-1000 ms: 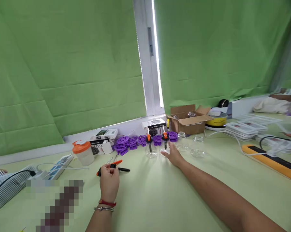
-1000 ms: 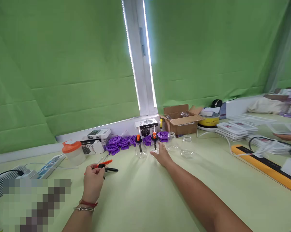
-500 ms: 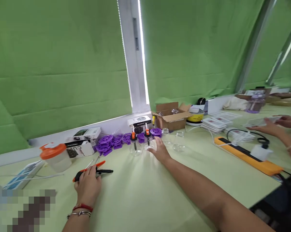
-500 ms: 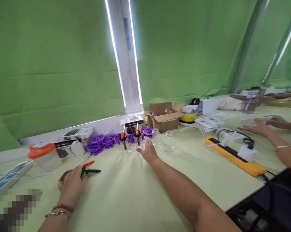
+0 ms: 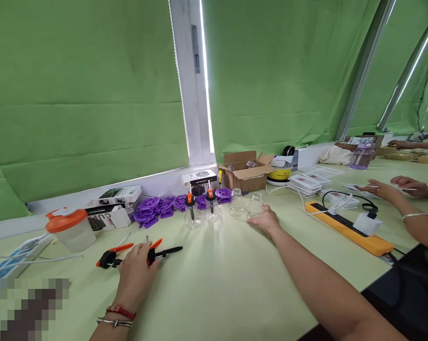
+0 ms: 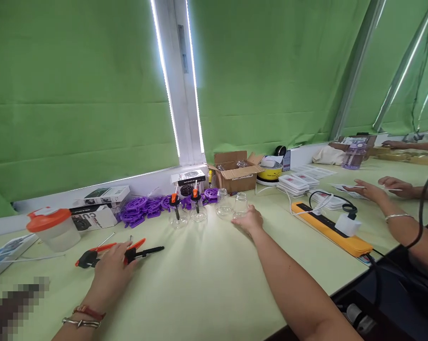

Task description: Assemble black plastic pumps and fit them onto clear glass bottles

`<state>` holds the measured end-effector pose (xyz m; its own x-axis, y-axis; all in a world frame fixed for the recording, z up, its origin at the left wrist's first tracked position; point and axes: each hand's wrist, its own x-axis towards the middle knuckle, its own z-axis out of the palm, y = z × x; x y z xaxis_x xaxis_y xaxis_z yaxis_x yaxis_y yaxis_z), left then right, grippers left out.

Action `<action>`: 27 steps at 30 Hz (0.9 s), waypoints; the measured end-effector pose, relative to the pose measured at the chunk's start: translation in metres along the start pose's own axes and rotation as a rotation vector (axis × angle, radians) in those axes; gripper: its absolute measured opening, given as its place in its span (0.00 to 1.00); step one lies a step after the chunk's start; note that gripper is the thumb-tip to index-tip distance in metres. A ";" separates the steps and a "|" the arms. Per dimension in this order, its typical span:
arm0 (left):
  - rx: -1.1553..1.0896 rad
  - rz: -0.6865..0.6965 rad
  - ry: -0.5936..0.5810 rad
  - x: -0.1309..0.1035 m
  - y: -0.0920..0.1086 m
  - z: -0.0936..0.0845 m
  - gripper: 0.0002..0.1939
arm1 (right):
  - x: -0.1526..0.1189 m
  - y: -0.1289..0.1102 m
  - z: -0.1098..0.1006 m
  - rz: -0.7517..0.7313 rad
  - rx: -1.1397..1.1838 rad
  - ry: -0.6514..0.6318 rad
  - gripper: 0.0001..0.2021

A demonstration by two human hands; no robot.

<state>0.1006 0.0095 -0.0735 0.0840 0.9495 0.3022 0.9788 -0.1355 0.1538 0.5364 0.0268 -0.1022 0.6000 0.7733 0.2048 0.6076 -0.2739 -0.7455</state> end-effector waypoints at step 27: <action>-0.979 0.055 -0.087 -0.018 0.031 -0.015 0.20 | -0.115 -0.092 0.030 -0.769 -0.154 -0.385 0.41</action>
<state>0.1265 -0.0162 -0.0600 0.1761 0.9471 0.2681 0.3892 -0.3172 0.8648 0.3963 -0.0200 -0.0760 -0.2055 0.9074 0.3666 0.8520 0.3502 -0.3892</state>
